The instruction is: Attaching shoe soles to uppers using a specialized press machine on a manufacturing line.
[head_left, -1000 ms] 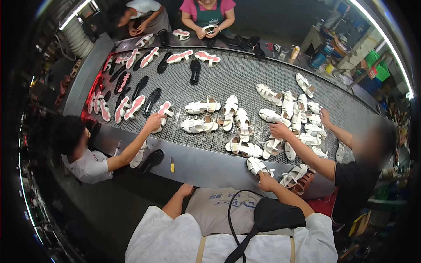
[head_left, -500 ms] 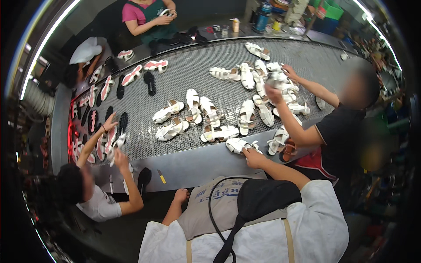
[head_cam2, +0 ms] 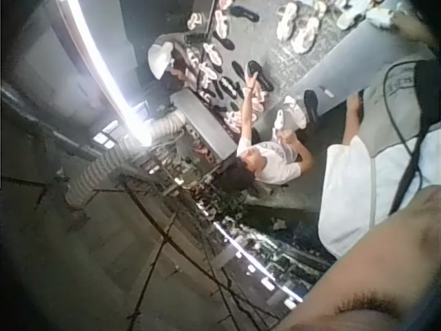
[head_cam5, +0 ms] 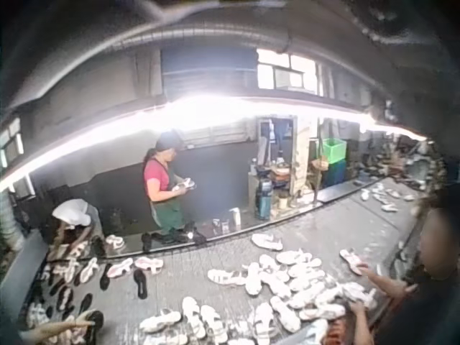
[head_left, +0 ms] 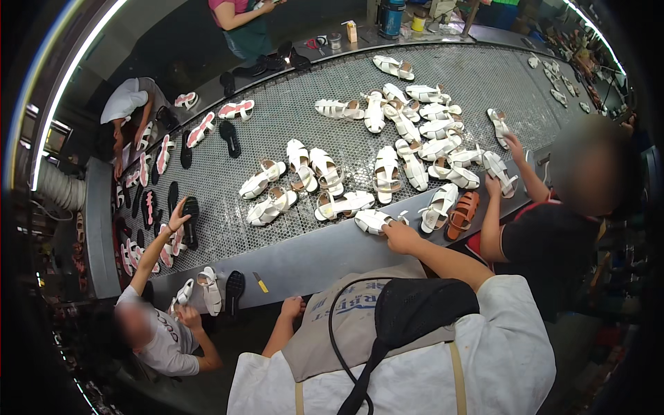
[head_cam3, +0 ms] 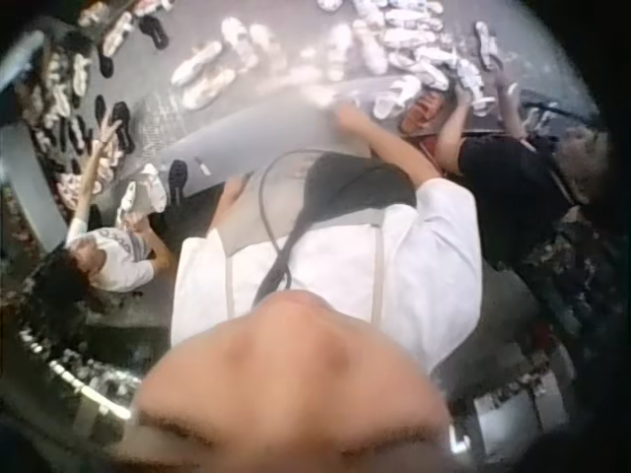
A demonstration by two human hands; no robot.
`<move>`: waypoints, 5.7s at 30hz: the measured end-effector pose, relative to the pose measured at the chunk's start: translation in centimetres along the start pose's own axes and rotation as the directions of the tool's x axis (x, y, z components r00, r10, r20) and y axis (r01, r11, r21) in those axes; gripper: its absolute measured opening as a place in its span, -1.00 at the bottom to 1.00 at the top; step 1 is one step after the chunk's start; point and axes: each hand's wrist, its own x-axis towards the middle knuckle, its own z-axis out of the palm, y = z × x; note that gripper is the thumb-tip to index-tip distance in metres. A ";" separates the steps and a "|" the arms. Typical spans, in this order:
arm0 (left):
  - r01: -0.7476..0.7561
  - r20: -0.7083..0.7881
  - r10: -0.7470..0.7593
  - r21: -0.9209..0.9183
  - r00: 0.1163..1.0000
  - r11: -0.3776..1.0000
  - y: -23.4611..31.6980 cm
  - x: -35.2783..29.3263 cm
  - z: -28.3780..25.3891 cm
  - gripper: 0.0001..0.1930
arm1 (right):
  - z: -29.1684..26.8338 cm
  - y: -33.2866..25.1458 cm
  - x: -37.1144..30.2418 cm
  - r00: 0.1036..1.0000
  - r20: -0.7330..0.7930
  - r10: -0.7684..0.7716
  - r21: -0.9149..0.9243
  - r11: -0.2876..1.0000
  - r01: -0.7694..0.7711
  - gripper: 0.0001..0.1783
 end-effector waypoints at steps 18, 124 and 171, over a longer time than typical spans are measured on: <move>-0.159 -0.021 0.159 0.002 0.987 0.987 6.6 3.3 -2.6 -0.65 | -19.4 6.4 36.2 0.991 -0.014 0.136 -0.224 0.965 -0.135 -0.60; -0.471 -0.413 0.544 0.271 0.731 0.839 17.5 19.8 -21.9 -0.87 | -22.9 -0.1 65.6 0.957 -0.205 0.204 -0.331 0.906 -0.264 -0.69; -0.756 -0.370 0.824 0.352 0.429 0.552 25.9 25.6 -6.6 -0.58 | 4.6 -1.6 7.5 0.676 -0.255 0.691 0.495 0.694 -0.523 -0.72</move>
